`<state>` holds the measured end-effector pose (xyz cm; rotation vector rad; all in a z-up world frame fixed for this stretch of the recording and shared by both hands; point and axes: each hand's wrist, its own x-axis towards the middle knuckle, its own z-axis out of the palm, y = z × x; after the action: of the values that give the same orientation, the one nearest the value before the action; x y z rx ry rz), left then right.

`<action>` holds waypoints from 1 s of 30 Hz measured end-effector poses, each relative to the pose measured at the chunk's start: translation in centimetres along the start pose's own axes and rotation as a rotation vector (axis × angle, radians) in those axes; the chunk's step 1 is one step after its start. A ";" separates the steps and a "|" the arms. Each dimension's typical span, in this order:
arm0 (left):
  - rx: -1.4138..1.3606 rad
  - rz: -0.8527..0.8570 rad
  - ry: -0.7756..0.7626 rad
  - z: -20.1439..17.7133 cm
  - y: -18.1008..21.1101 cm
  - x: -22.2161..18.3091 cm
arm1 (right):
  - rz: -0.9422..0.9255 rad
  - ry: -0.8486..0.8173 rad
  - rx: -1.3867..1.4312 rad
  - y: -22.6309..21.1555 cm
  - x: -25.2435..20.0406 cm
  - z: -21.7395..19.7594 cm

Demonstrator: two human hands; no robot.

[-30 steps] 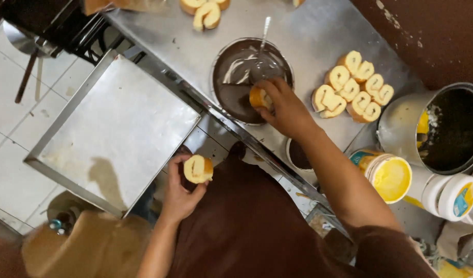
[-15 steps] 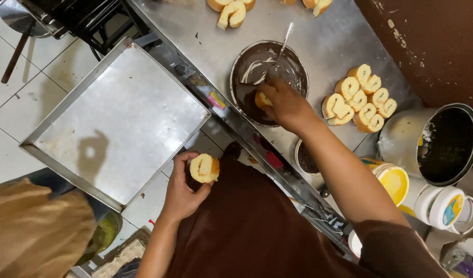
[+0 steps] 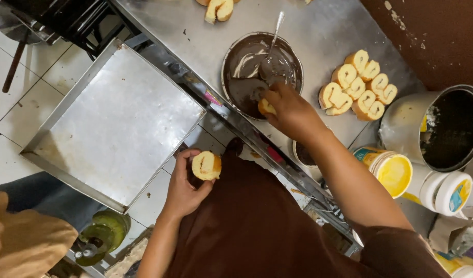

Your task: Dipping bread bites into chocolate glaze and sprinkles and arranging them on a tray, then applying glaze with a spatula.

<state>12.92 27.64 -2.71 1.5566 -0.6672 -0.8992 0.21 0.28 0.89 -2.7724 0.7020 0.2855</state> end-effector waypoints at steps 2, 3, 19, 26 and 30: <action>0.010 0.002 -0.017 0.1 0.0 0.1 | -0.055 0.046 -0.046 0.3 -0.5 1.0; 0.019 0.005 -0.028 0.1 0.0 0.2 | -0.115 0.092 -0.094 0.5 -0.7 1.5; 0.041 -0.021 -0.142 1.4 0.4 0.7 | 0.163 0.172 1.706 6.7 -10.4 2.7; 0.103 -0.051 -0.172 2.3 0.4 1.3 | 0.393 0.414 0.701 5.2 -12.9 0.2; 0.090 -0.024 -0.234 3.2 0.9 1.9 | 0.108 0.487 0.529 2.6 -7.9 -0.8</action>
<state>11.36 24.16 -2.31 1.5551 -0.8671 -1.0936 -7.82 1.26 3.12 -2.2984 0.8826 -0.5048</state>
